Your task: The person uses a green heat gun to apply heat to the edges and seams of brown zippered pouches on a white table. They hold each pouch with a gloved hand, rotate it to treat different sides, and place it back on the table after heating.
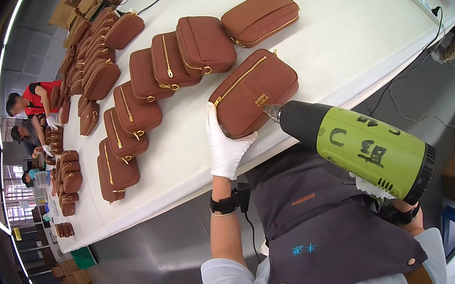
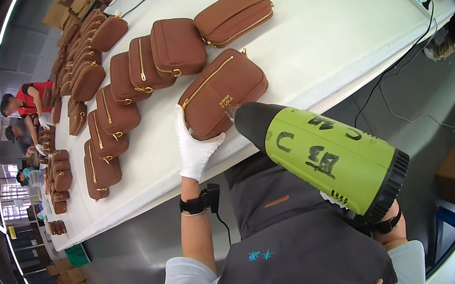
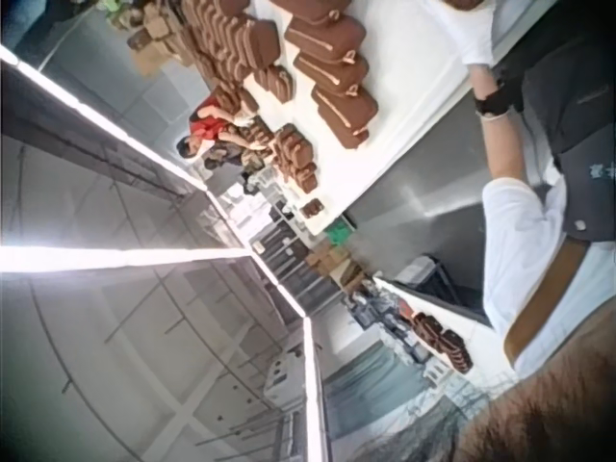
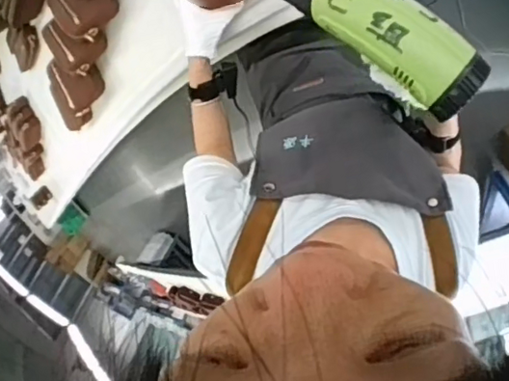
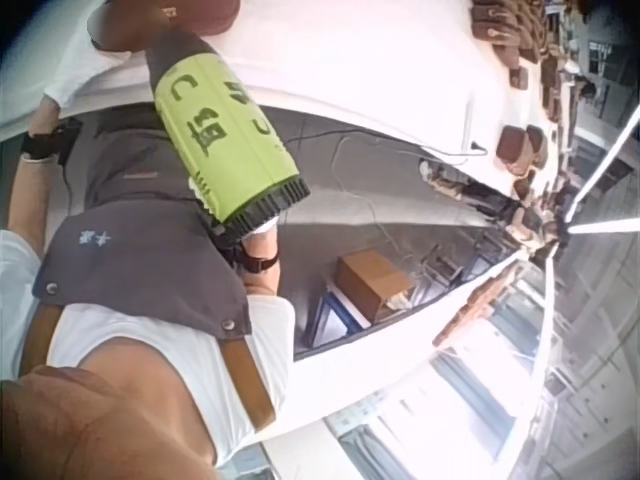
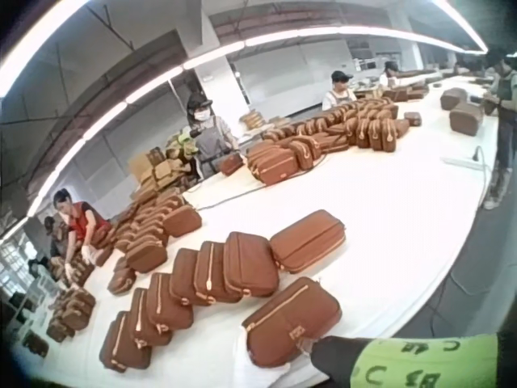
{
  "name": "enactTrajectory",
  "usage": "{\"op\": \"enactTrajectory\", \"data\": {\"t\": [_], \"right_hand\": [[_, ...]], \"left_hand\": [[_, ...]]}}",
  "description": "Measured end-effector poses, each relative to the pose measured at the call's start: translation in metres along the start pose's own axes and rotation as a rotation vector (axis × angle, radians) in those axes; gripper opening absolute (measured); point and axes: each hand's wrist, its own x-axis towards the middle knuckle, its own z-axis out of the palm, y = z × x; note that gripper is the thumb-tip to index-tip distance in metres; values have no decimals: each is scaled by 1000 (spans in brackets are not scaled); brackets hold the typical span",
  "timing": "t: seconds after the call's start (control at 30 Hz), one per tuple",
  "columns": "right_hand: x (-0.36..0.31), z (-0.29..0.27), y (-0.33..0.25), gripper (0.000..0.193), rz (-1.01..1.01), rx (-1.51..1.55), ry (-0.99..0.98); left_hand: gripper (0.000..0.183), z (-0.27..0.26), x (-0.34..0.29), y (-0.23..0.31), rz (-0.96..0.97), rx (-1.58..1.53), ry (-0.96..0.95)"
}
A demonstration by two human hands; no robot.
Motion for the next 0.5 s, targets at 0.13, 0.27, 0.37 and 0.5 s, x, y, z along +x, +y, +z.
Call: {"op": "enactTrajectory", "data": {"t": [0.13,0.27,0.37,0.5], "right_hand": [[-6,34,-6,50,-287,-362,-16],[5,62,-22,39,-476,-848,42],[13,79,-26,36,-518,-993,232],[9,85,-29,37,-528,-955,224]], "left_hand": [[93,-33,5,10,-145,-15,-109],[72,-29,20,41,-29,268,23],[66,6,37,81,286,643,11],[71,72,41,83,456,882,-164]]}}
